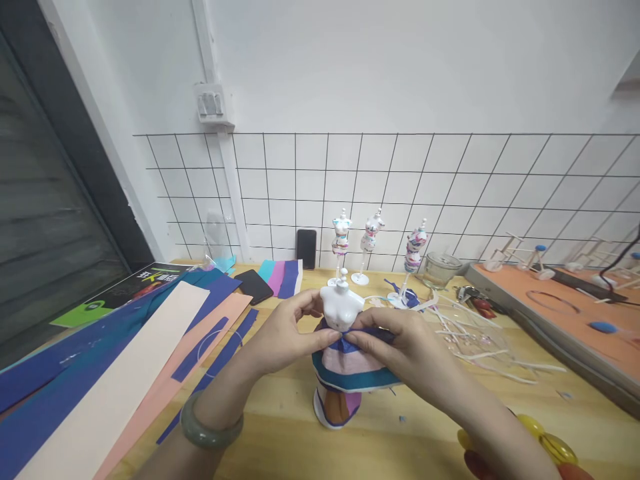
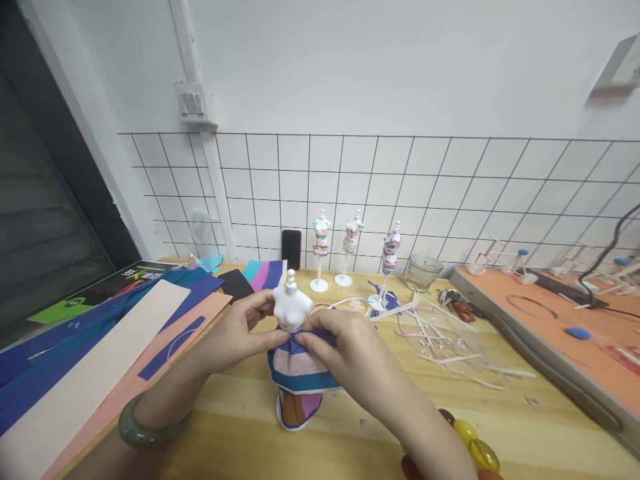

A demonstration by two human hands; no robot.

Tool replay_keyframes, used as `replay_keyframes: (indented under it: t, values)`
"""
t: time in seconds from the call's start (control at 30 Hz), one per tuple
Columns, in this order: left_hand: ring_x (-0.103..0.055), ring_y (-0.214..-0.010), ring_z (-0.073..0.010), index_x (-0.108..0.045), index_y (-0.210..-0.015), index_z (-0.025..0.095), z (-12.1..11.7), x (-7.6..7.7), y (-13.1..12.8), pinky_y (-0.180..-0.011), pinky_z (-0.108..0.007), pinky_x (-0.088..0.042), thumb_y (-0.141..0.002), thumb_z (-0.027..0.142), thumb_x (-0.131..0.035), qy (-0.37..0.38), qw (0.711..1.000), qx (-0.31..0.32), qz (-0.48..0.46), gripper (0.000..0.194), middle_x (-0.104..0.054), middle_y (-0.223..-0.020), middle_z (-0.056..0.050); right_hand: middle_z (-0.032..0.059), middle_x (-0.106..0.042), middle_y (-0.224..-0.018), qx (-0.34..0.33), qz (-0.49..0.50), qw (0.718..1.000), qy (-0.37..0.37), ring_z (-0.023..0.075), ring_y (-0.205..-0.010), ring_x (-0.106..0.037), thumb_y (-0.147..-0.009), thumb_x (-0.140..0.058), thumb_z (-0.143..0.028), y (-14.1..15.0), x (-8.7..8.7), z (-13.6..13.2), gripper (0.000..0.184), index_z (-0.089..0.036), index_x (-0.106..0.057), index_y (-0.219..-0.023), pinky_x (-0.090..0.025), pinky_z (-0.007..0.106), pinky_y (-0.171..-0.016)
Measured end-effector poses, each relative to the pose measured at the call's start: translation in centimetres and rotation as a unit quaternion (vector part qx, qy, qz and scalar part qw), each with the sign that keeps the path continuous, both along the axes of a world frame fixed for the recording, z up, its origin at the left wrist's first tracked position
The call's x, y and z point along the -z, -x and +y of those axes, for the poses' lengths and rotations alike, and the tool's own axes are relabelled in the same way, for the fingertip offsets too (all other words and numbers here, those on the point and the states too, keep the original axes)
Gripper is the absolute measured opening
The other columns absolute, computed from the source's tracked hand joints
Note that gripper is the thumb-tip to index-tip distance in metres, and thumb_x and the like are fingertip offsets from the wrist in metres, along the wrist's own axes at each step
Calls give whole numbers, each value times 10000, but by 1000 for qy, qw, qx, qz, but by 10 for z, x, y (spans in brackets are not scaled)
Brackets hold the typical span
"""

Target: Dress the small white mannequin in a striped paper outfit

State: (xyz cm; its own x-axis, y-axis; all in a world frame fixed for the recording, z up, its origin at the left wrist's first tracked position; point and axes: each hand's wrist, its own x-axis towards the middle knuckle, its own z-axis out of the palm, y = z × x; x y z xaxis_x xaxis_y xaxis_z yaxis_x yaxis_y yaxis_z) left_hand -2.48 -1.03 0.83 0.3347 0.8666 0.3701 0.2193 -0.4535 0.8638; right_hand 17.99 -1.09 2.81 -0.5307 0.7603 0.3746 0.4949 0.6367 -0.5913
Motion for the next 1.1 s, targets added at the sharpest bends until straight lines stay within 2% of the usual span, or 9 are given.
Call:
replay_keyframes:
  t: [0.17,0.3,0.53,0.6,0.7,0.77,0.83,0.93,1.1]
  values:
    - [-569,-964,-211,-617,-1030,198,-2,-3,-1,-905,-361,-433,-787,305,-673,-11,999,31,-3,272,-650,-1013,-50,-4,-670,-695,6,7,1000,-2,138,-635,-594,-864,-567,-230,1,1,0,143,-188,-630,-743,-425,240,-560]
    - [-565,-986,-229,-616,-1015,203,-4,-4,-5,-906,-368,-431,-726,344,-735,-2,1000,-8,-3,343,-650,-996,-42,-9,-664,-686,10,12,1000,-4,130,-624,-584,-860,-569,-227,4,2,-1,142,-189,-635,-741,-422,233,-555]
    - [-586,-1031,-237,-664,-963,202,-8,-7,-7,-906,-352,-447,-769,333,-694,2,999,-37,7,236,-677,-982,-28,-11,-677,-722,-18,34,999,36,127,-655,-603,-864,-573,-235,5,2,1,119,-196,-641,-776,-457,215,-578]
    - [-593,-1039,-239,-657,-1031,209,-7,-7,-6,-914,-358,-447,-757,331,-705,3,998,-59,12,303,-686,-984,-28,0,-692,-766,-21,42,998,38,139,-699,-617,-874,-562,-245,5,2,2,123,-199,-648,-799,-469,227,-604]
    - [-628,-990,-226,-498,-1293,231,-6,-4,-6,-893,-361,-462,-738,332,-725,6,995,-95,12,608,-703,-986,-30,15,-705,-795,-13,45,998,30,156,-737,-628,-883,-547,-251,5,3,3,136,-197,-656,-821,-476,247,-627]
    - [-647,-940,-213,-368,-1394,242,-6,-2,-7,-878,-356,-466,-751,332,-714,-22,993,-108,27,736,-716,-963,-24,20,-709,-793,-6,44,999,26,163,-748,-634,-880,-542,-240,6,4,4,135,-194,-653,-819,-478,256,-633]
    - [-650,-923,-206,-319,-1421,250,-6,-1,-8,-883,-353,-461,-781,322,-685,-67,991,-109,48,741,-724,-937,-16,21,-711,-785,0,43,999,23,166,-741,-635,-876,-538,-231,6,5,4,130,-193,-651,-823,-478,260,-631]
    - [-618,-1035,-223,-297,-1431,265,-7,0,-9,-934,-372,-433,-814,301,-650,-106,986,-106,69,711,-722,-997,-33,16,-706,-773,3,47,999,15,158,-707,-628,-873,-538,-237,7,5,3,128,-197,-647,-821,-476,257,-629]
    - [-563,-1148,-230,-192,-1462,299,-10,-2,-9,-989,-393,-401,-802,317,-668,-50,991,-101,69,814,-663,-1171,-62,7,-695,-752,9,51,999,1,149,-681,-621,-869,-546,-231,7,7,2,117,-200,-638,-804,-472,254,-630]
